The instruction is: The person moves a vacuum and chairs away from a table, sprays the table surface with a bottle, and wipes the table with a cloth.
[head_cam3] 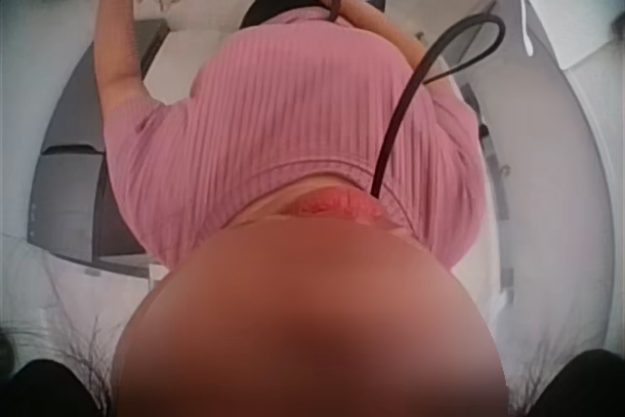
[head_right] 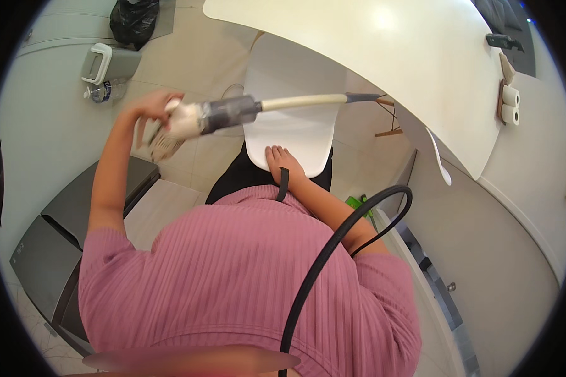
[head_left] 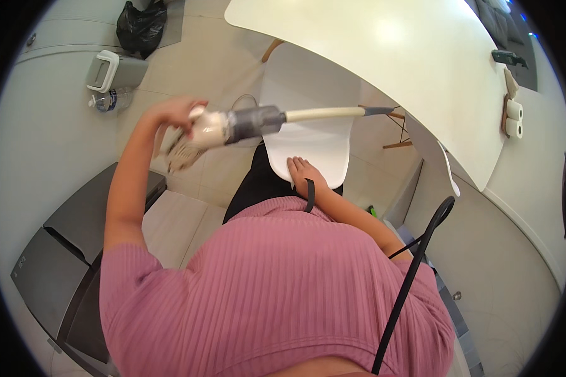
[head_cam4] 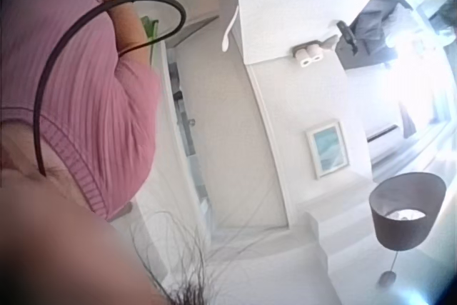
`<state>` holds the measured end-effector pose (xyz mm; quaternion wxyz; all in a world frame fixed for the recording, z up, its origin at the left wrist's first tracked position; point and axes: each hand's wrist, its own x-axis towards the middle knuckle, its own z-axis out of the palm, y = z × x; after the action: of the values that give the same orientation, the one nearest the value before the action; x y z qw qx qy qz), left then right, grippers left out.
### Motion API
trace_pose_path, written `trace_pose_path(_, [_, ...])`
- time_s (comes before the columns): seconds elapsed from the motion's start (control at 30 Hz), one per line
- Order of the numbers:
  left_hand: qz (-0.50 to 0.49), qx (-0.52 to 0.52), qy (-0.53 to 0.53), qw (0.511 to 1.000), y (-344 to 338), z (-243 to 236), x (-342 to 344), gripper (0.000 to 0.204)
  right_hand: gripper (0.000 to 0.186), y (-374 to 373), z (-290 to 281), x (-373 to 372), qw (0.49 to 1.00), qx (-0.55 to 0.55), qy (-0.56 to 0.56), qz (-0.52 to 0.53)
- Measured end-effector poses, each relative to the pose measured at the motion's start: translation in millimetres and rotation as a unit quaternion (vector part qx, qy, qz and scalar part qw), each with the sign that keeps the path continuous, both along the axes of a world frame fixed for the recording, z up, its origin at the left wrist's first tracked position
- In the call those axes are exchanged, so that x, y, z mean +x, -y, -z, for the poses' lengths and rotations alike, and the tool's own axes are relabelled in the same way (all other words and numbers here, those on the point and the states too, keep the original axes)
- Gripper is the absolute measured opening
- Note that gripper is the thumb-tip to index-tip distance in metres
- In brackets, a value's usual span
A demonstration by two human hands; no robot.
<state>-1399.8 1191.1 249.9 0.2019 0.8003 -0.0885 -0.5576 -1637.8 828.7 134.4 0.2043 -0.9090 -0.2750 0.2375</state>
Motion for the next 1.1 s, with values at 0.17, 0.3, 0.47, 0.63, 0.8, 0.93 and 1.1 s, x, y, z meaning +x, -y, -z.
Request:
trace_pose_path(0.17, [0.065, -0.057, 0.041, 0.995, 74.2, 114.6, 65.9, 0.065, 0.047, 4.0, -17.2, 24.5, 0.999, 0.005, -0.053, 0.012])
trace_pose_path(0.3, [0.076, -0.062, 0.024, 0.995, 122.8, 158.5, 98.9, 0.061, 0.046, 0.7, -8.2, 9.0, 0.999, 0.011, -0.042, 0.028])
trace_pose_path(0.47, [0.086, -0.056, 0.011, 0.995, 151.6, 185.9, 115.2, 0.068, 0.044, -9.1, -0.2, -24.9, 0.999, -0.014, -0.034, 0.031])
trace_pose_path(0.63, [0.078, -0.053, -0.006, 0.996, 172.4, 223.1, 116.6, 0.081, 0.045, -3.3, -10.7, 7.0, 0.998, -0.001, -0.047, 0.036])
trace_pose_path(0.8, [0.098, -0.062, 0.032, 0.993, 193.4, 264.4, 117.6, 0.089, 0.046, -1.8, -12.2, 12.5, 0.998, 0.000, -0.045, 0.039])
trace_pose_path(0.93, [0.184, -0.075, 0.104, 0.974, 201.3, 288.0, 137.4, 0.081, 0.052, -0.4, -23.8, 24.8, 0.995, -0.002, -0.095, 0.042])
trace_pose_path(1.1, [0.039, -0.050, 0.170, 0.983, 212.0, 322.0, 148.2, 0.056, 0.061, -0.5, -27.6, 34.1, 0.988, -0.013, -0.143, 0.052])
